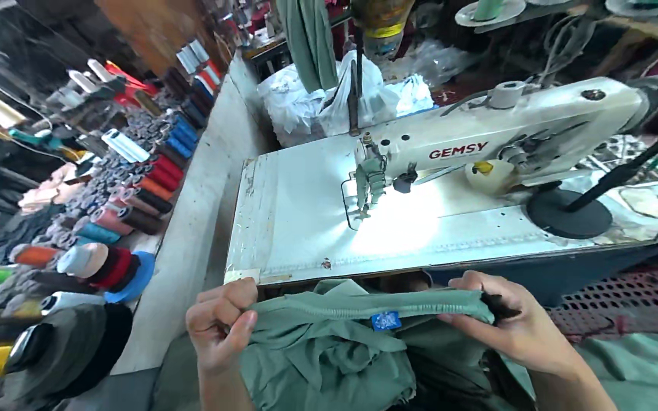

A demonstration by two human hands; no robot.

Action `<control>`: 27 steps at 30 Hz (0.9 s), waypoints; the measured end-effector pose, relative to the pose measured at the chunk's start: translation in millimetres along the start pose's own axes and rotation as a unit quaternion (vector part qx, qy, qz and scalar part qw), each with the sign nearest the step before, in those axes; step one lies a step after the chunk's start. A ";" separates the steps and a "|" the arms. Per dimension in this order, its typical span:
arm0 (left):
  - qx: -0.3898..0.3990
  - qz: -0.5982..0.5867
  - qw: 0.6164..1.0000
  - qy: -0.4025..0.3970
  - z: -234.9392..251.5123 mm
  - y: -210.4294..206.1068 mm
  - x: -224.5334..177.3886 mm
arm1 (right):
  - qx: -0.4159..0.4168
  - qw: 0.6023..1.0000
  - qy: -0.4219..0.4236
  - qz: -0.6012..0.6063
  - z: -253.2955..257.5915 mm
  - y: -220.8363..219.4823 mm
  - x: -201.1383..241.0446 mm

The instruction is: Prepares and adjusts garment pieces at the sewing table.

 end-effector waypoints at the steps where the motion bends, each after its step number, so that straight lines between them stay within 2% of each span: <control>1: 0.004 -0.008 1.000 -0.009 5.3 -5.8 -1.7 | -0.002 1.000 0.005 0.000 -4.1 3.9 4.9; 7: 0.038 -0.112 0.989 -0.087 57.0 -63.8 3.1 | -0.021 0.998 0.014 -0.052 -47.9 30.6 30.1; 9: 0.056 -0.171 0.979 -0.097 76.3 -100.3 13.5 | -0.038 0.994 -0.006 -0.099 -69.2 48.3 32.0; 11: 0.090 -0.216 0.969 -0.082 93.7 -157.6 23.5 | -0.066 0.975 -0.058 -0.206 -96.4 81.4 36.2; 12: 0.121 -0.213 0.967 -0.068 99.0 -193.8 26.9 | -0.099 0.942 -0.092 -0.307 -113.6 105.8 46.2; 13: 0.161 -0.189 0.967 -0.060 100.4 -232.2 29.6 | -0.162 0.881 -0.124 -0.427 -134.3 133.2 64.1; 15: 0.212 -0.083 0.971 -0.070 94.2 -306.3 34.0 | -0.357 0.685 -0.154 -0.616 -189.0 177.7 119.1; 16: 0.225 -0.043 0.970 -0.080 88.6 -339.6 37.9 | -0.438 0.589 -0.161 -0.660 -219.6 188.9 150.4; 17: 0.237 -0.039 0.968 -0.076 83.6 -370.4 44.6 | -0.495 0.522 -0.157 -0.676 -247.5 194.0 178.8; 18: 0.247 -0.061 0.966 -0.051 78.7 -399.0 54.5 | -0.534 0.489 -0.150 -0.674 -269.8 194.2 201.1; 19: 0.256 -0.094 0.962 -0.010 72.7 -425.9 67.1 | -0.531 0.497 -0.145 -0.670 -285.7 191.3 215.8; 20: 0.267 -0.126 0.954 0.044 63.1 -452.0 82.7 | -0.486 0.531 -0.159 -0.675 -299.5 187.1 222.5; 22: 0.309 -0.153 0.928 0.141 29.3 -499.6 123.5 | -0.339 0.600 -0.278 -0.669 -321.3 181.9 210.6; 24: 0.404 -0.094 0.891 0.186 -25.5 -531.4 170.2 | -0.215 0.629 -0.472 -0.579 -352.2 174.6 164.0; 26: 0.525 -0.004 0.827 0.200 -89.7 -536.9 208.1 | -0.111 0.607 -0.654 -0.439 -392.1 154.4 90.5; 27: 0.576 0.020 0.790 0.207 -119.2 -529.7 222.3 | -0.055 0.601 -0.703 -0.376 -412.3 136.6 49.9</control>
Point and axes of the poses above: each hand's wrist, its own z-axis towards the middle knuckle, its own y-axis out of the back of the hand, x = y × z, the point moved 5 cm from there along z, towards the middle knuckle, and after that the axes turned 5 degrees about -z, right-handed, at the moved point
